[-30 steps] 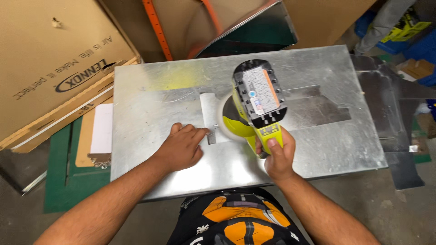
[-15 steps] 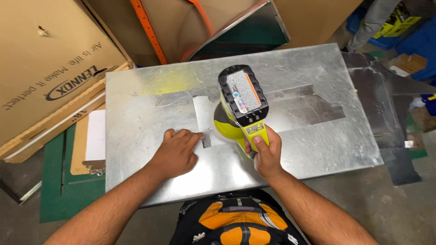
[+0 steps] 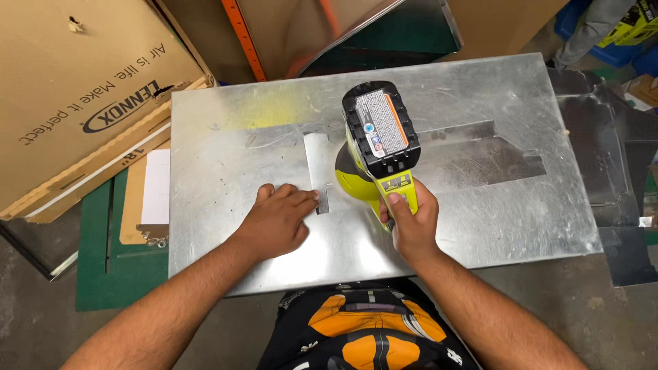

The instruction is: The person uses a cordless orbital sander to smooth a rectangular metal sheet on a workbench. They move the sander across the surface in overlapping passes, then lift a cutout metal piece to inspect the work and resume sanding.

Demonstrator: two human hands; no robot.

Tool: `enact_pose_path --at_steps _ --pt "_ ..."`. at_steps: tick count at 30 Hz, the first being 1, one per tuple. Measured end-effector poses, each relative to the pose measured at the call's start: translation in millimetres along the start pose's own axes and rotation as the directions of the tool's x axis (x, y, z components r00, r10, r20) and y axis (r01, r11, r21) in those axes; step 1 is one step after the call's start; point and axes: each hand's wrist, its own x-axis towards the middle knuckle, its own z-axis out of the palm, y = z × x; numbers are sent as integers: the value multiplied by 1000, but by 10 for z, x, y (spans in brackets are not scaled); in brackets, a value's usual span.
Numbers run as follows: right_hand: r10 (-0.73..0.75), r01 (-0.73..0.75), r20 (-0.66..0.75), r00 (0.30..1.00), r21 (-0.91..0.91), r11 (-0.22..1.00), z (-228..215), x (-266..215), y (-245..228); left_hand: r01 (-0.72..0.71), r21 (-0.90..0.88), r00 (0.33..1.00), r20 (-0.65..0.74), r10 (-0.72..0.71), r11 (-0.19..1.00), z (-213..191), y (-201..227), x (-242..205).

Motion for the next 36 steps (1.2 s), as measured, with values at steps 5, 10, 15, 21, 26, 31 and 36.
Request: enact_pose_path --at_steps 5,10,15,21,26,31,36 --pt "56 -57 -18 998 -91 994 17 -20 -30 5 14 1000 -29 -5 1000 82 -18 -11" --pt "76 -77 -9 997 -137 988 34 -22 -63 15 13 999 -44 -14 1000 64 -11 -18" --pt "76 -70 27 997 -173 982 93 -65 -110 18 10 999 -46 -18 1000 62 6 -29" --pt "63 -52 39 997 -234 971 161 -82 -218 16 36 997 -77 -13 999 87 2 -31" --pt "69 -60 24 997 -253 966 93 -65 -224 25 38 998 -55 -23 999 93 5 -27" --pt "77 -71 12 997 -254 965 24 -40 -265 44 39 998 -36 -42 998 92 13 -24" --pt "70 -67 6 997 -253 965 -59 -18 -254 51 52 998 -34 -49 997 107 13 -19"
